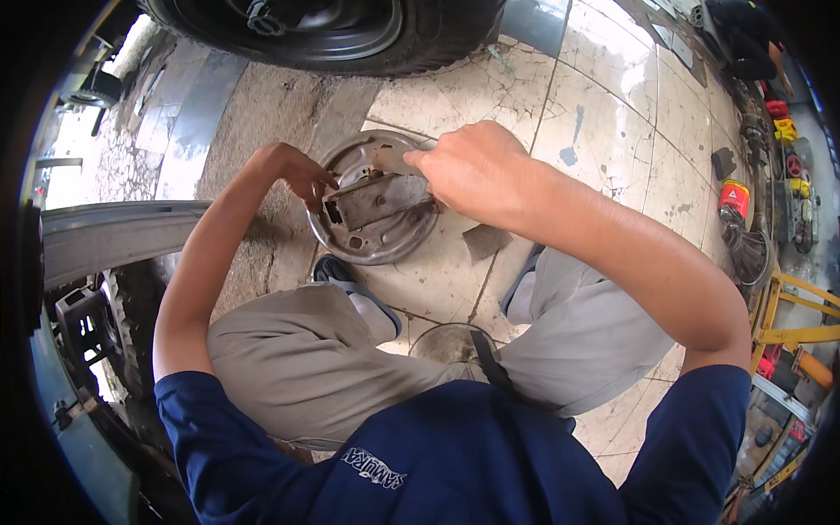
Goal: The person sits on the floor and scrubs a brake drum assembly with a wire brush, repeatedly rotating the part to clean different surfaces. The person also uses a metal scraper to remove debris from the assembly.
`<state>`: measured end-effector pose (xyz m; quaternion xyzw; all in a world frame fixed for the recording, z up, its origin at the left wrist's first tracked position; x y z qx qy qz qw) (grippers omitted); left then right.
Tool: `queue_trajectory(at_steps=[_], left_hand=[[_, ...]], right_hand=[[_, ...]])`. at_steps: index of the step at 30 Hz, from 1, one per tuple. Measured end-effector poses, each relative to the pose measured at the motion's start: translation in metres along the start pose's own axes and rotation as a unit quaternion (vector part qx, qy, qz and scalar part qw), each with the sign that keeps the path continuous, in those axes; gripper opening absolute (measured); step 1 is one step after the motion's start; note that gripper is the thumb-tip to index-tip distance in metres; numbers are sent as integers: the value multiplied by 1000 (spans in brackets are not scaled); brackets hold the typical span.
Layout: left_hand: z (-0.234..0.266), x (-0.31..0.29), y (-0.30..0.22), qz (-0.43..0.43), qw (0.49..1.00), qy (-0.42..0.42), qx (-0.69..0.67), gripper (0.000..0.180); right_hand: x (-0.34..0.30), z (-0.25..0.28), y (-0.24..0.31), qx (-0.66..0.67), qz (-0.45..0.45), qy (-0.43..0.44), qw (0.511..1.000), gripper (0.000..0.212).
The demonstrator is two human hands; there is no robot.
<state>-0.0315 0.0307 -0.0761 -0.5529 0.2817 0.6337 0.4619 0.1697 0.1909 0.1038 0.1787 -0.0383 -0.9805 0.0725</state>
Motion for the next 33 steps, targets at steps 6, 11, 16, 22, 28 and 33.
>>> queue_trajectory(at_steps=[6,11,16,22,28,33], left_hand=[[-21,-1,-14,-51,979,-183,-70,73],[-33,-2,-17,-95,933,-344,-41,56],[-26,-8,-27,-70,937,-341,-39,51],[-29,-5,-23,-68,947,-309,-57,55],[-34,-1,-21,-40,950,-305,-49,50],[-27,-1,-24,-43,958,-277,-59,55]], right_hand=[[-1,4,-4,17,9,-18,1000,41],[-13,12,-6,5,16,-30,999,42],[8,-6,-7,-18,34,-25,999,40],[-4,21,-8,-44,44,-5,998,32],[24,2,9,-79,67,-3,995,11],[10,33,10,-96,49,48,993,7]])
Point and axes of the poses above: each hand's wrist, its own x-axis towards the middle knuckle, its own z-axis out of the back of the hand, y = z × x, the point moved 4 cm from there along x, towards the middle knuckle, and after that the axes turned 1 degree about z, right-handed, at the moved point
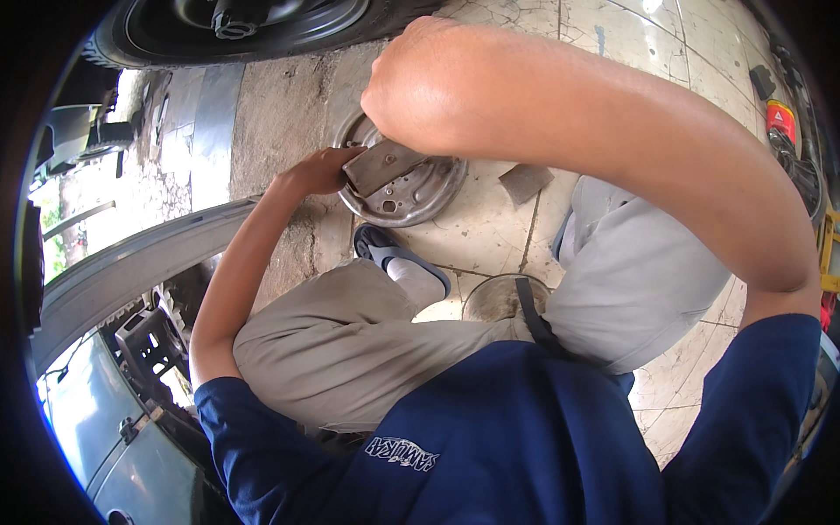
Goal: The person sits on the floor and scrubs a brake drum assembly with a wire brush, repeatedly rotating the part to clean different surfaces. The person also uses a metal scraper to remove debris from the assembly.
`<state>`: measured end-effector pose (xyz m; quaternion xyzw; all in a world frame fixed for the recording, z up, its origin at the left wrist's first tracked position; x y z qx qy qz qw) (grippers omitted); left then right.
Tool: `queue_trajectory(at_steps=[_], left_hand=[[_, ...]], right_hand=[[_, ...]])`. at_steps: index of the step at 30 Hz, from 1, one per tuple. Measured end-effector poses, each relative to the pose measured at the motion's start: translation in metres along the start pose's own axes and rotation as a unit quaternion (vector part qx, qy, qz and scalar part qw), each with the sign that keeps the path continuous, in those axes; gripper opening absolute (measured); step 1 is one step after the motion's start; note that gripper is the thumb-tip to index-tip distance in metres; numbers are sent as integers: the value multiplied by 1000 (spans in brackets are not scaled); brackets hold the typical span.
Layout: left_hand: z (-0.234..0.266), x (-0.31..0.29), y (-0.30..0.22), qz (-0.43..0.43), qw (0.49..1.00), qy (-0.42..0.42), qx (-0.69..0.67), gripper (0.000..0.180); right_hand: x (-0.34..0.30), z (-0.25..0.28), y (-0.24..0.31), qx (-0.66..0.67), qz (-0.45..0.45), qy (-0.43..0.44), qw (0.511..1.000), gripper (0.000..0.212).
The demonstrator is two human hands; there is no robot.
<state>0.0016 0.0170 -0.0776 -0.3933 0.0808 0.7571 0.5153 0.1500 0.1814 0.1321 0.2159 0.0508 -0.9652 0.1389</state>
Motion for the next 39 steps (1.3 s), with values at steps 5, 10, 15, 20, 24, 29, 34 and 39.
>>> queue_trajectory(at_steps=[5,10,15,20,24,29,34,39], left_hand=[[13,-5,-19,21,999,28,17,53],[7,-2,-8,-1,1000,13,23,55],[7,-6,-13,25,999,20,34,56],[5,-4,-4,12,999,5,32,55],[11,1,-14,8,999,16,40,56],[7,-1,-5,12,997,29,73,59],[6,7,-4,5,997,34,71,62],[7,4,-5,11,994,50,101,64]], right_hand=[[23,-26,-2,12,20,-78,997,8],[8,6,-3,-26,-10,37,999,12],[33,-26,-8,83,-18,-25,996,14],[11,7,-8,-7,-7,75,997,16],[23,-24,-17,41,-32,19,998,19],[21,-13,-10,57,-44,39,997,21],[13,-23,-19,46,-18,-17,999,16],[13,-24,-4,46,28,-104,993,17]])
Point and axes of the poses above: each hand's wrist, its own x-axis towards the middle knuckle, its own z-axis out of the back of the hand, y = z × x, the point moved 4 cm from there along x, towards the middle knuckle, and after that the axes turned 1 degree about z, right-handed, at the moved point
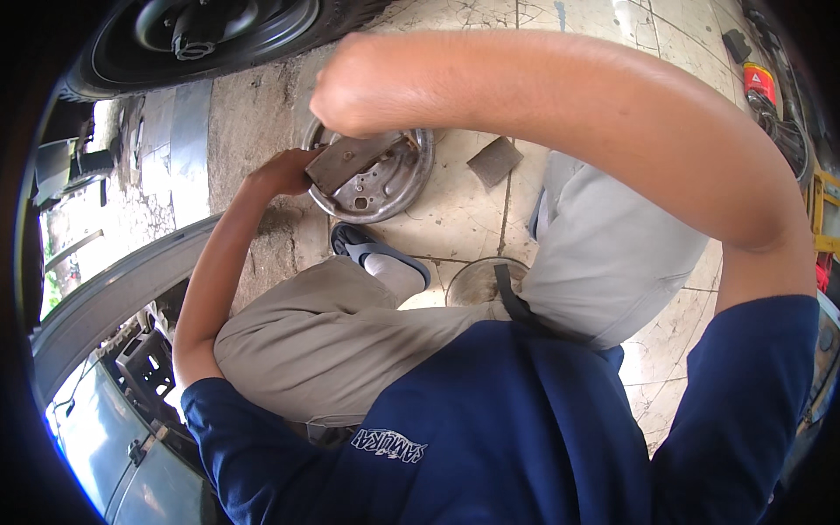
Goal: The person sits on the floor and scrubs a brake drum assembly with a wire brush, repeatedly rotating the part to clean different surfaces. The person also uses a metal scraper to remove debris from the assembly.
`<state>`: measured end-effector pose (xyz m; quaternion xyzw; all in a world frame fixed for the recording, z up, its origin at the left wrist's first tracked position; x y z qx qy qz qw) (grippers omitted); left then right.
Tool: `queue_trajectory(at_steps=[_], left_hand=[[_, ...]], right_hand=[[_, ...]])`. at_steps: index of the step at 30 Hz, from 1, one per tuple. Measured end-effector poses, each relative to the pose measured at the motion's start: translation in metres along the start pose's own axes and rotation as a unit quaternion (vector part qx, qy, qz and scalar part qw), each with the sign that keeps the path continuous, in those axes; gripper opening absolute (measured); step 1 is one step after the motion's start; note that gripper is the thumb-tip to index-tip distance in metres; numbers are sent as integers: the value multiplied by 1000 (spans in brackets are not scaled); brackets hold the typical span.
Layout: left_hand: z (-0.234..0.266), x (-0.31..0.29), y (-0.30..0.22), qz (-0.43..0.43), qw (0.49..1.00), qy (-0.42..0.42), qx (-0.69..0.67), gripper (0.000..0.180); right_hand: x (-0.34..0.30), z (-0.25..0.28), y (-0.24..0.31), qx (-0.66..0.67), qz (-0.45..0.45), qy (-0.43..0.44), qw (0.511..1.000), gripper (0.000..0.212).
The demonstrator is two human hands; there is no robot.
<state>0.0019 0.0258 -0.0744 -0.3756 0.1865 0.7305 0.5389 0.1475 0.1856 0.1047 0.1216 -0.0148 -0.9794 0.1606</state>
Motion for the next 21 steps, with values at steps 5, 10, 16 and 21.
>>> queue_trajectory(at_steps=[5,10,16,21], left_hand=[[-2,-1,2,-1,1000,-7,-25,76],[-1,4,0,10,1000,12,-1,83],[-12,7,13,1,1000,7,-13,83],[-4,10,6,12,999,36,17,80]], right_hand=[[-16,29,-8,-66,0,109,992,12],[-5,-12,-10,-10,-33,47,998,10],[-29,23,3,-44,-8,71,996,8],[-13,-6,4,-27,-36,82,996,15]])
Point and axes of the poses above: each hand's wrist, its own x-axis towards the middle knuckle, its own z-axis out of the back of the hand, y = z × x, the point moved 4 cm from there along x, towards the middle knuckle, and after that the axes turned 1 degree about z, right-handed, at the moved point
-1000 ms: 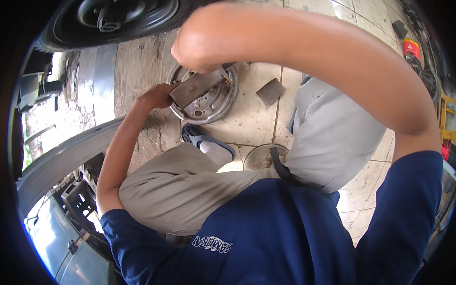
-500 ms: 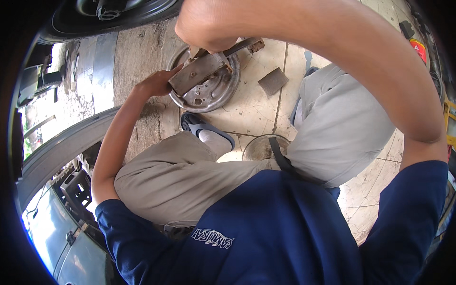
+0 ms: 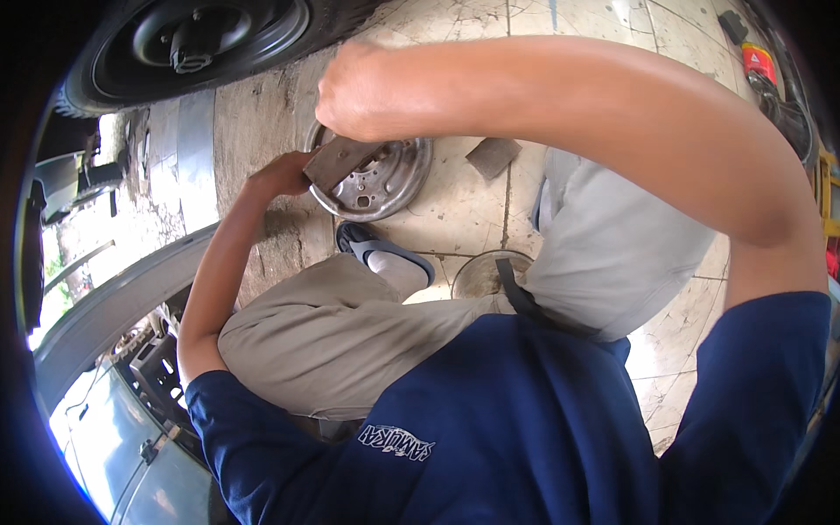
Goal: The person sits on the floor and scrubs a brake drum assembly with a wire brush, repeatedly rotating the part to clean different surfaces. The person also uses a metal scraper to remove debris from the assembly.
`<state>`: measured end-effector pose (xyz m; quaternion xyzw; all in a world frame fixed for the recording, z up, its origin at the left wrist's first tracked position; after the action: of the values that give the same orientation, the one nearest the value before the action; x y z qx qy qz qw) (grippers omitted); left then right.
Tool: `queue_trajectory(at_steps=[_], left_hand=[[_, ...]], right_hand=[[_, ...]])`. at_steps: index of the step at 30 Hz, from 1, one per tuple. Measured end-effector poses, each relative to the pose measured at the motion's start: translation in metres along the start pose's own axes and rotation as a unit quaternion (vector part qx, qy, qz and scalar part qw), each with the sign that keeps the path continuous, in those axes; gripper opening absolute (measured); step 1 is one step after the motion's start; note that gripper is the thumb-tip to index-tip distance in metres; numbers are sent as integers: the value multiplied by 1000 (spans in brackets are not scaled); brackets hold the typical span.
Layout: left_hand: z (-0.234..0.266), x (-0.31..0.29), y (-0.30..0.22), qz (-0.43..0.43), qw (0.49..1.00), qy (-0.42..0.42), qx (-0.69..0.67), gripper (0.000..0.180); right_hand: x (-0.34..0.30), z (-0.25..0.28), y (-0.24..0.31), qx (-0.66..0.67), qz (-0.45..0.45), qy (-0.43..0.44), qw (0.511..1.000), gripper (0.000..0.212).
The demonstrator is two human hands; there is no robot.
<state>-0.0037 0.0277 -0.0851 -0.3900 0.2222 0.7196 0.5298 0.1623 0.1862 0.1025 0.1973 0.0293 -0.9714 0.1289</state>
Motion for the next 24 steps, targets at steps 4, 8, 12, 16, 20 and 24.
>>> queue_trajectory(at_steps=[4,8,12,16,20,24], left_hand=[[-7,-2,5,21,1000,-16,6,74],[-20,1,18,19,999,-34,-5,66],[-12,0,10,12,999,-22,-37,58],[-10,-8,3,8,999,-27,-24,53],[-5,-3,2,-24,996,-71,-37,41],[-10,1,2,-4,1000,-23,-20,53]], right_hand=[[2,10,-1,10,4,10,1000,14],[-14,40,3,-43,17,12,999,11],[0,13,-2,-25,16,-16,999,10],[6,22,12,-38,14,27,999,8],[-11,21,4,-46,42,-54,997,8],[18,2,7,-38,27,-17,999,13]])
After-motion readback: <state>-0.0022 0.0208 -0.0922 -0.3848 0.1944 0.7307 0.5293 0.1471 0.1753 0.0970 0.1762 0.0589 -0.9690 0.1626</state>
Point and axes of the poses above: each hand's wrist, its own x-axis towards the middle knuckle, its own z-axis out of the back of the hand, y = z × x, the point moved 4 cm from there along x, towards the middle knuckle, and after that the axes turned 1 degree about z, right-handed, at the moved point
